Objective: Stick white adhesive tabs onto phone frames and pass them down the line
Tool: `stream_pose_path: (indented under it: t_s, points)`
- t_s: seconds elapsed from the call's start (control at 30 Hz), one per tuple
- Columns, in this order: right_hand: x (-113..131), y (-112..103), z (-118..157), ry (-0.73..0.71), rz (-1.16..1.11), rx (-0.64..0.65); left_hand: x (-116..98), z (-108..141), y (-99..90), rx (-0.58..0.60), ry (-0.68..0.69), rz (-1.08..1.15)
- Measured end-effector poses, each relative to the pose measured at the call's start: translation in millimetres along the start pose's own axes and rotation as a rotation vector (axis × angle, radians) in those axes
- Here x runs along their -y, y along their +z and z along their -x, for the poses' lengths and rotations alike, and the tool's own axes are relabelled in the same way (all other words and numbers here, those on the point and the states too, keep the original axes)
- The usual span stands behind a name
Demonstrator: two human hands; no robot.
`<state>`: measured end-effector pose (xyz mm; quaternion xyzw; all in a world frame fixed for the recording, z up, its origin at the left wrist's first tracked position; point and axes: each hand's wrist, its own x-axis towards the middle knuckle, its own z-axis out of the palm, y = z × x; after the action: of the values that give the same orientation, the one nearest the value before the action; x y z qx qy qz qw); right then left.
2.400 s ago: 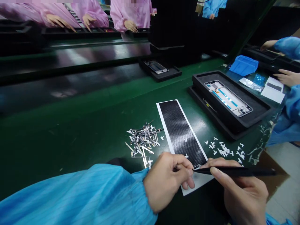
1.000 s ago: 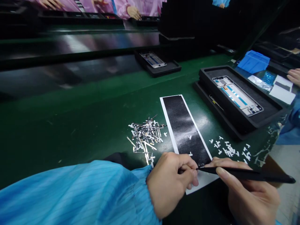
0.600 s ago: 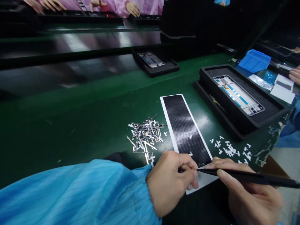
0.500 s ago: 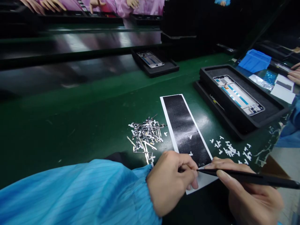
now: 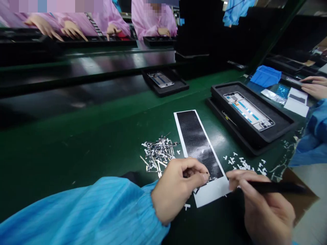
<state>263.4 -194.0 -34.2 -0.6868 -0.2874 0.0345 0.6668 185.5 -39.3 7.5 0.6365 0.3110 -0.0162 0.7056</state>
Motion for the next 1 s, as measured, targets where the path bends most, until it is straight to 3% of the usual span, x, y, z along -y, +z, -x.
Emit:
stream_pose_path:
  t_s: [0.13, 0.27, 0.37, 0.5, 0.6, 0.73, 0.83, 1.0]
  points:
    - [5, 9, 4, -0.005, 0.037, 0.248, -2, 9, 1.5, 0.022, 0.062, 0.190]
    - [7, 10, 2, -0.027, -0.042, 0.354, -1, 23, 1.8, 0.024, 0.112, 0.216]
    - [13, 5, -2, -0.037, -0.017, 0.446, 0, 34, -2.0, -0.034, 0.199, -0.080]
    - [25, 2, -6, 0.013, 0.112, 0.735, 5, 46, -6.7, -0.028, 0.500, -0.618]
    - [26, 3, -5, 0.015, 0.109, 0.710, 9, 51, -7.9, -0.070, 0.545, -0.767]
    - [22, 6, -1, 0.063, 0.041, 0.589, 8, 55, -9.4, -0.105, 0.442, -0.734]
    - [25, 7, 0, 0.161, -0.016, 0.530, 8, 58, -11.7, -0.098, 0.457, -0.732]
    - [34, 9, -2, 0.314, -0.125, 0.577, 12, 61, -14.3, -0.088, 0.559, -0.763]
